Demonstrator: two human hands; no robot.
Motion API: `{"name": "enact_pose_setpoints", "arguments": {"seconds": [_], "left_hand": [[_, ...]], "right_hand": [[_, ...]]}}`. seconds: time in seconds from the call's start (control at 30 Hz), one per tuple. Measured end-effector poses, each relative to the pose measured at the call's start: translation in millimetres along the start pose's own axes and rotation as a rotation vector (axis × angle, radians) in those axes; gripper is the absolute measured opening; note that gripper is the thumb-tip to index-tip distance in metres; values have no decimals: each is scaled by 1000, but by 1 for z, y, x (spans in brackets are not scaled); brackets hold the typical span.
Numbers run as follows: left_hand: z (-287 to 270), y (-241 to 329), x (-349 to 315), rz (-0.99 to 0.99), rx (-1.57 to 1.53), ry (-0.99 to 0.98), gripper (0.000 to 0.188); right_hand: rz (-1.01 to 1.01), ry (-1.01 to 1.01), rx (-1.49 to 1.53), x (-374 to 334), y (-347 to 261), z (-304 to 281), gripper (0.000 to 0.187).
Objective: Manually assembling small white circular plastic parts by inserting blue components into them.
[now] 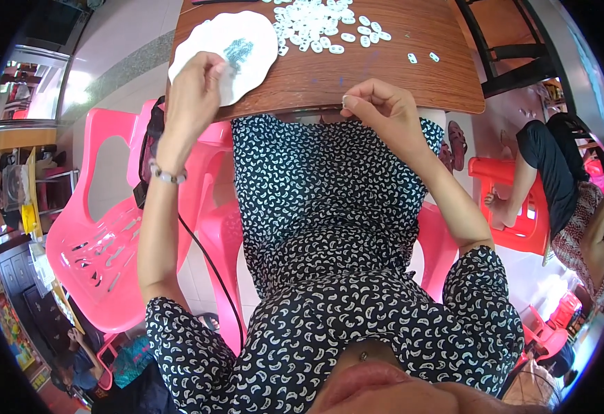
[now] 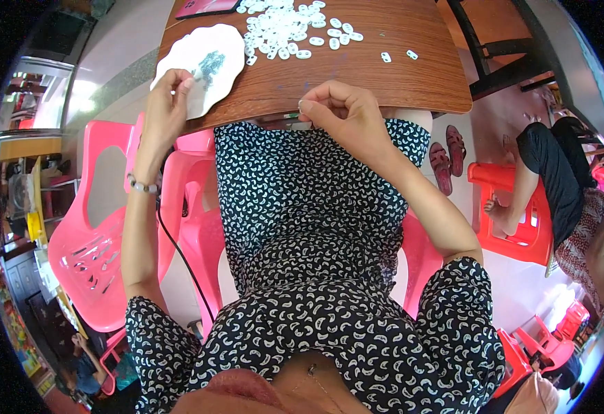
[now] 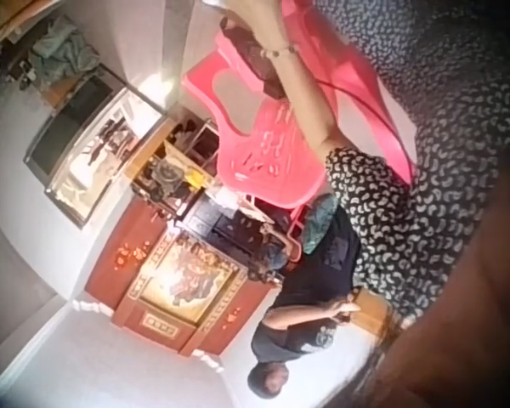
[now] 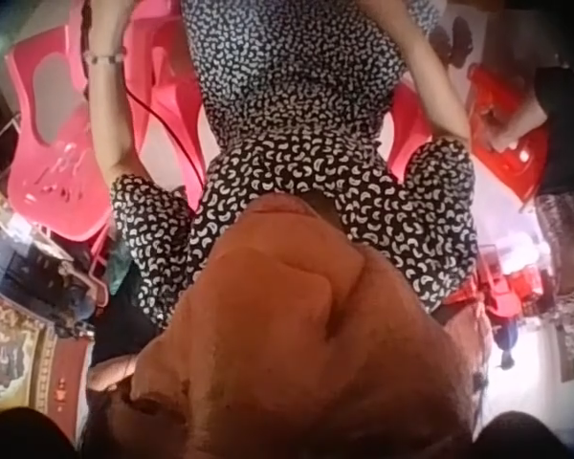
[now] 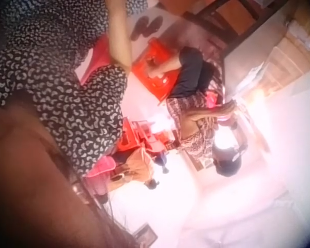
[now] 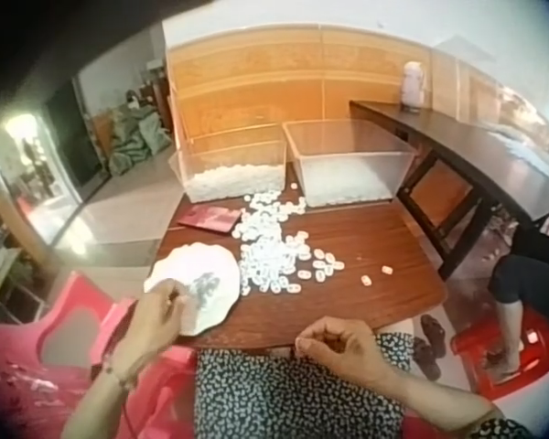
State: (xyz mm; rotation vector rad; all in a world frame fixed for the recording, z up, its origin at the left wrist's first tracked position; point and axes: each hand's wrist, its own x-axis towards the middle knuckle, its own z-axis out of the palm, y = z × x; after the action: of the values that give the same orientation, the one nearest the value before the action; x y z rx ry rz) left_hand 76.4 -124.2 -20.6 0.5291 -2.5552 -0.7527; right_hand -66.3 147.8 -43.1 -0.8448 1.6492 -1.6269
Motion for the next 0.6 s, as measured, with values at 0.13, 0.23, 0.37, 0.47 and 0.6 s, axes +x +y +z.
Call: {"name": "enact_pose_setpoints", "arguments": {"seconds": [0.13,0.23,0.37,0.47,0.6], "left_hand": [[17,65,-24,-179,-654,-324,22],[28,86,-33,-360,-904,-563,24],[40,90,-35,-384,-968,-669,25],[38,91,-36,-429,-937,-684,24],[45,92,-39,-426,-968,-740,27]], "right_hand": [[-137,68,-116,-4,-6,6,18],[-322,71,-325,-5,-8,7,16],[-372,82,-350,-9,-15,15,15],[-412,61,-398,-9,-16,15,15],[-497,41,-475,-12,-21,13,15]]}}
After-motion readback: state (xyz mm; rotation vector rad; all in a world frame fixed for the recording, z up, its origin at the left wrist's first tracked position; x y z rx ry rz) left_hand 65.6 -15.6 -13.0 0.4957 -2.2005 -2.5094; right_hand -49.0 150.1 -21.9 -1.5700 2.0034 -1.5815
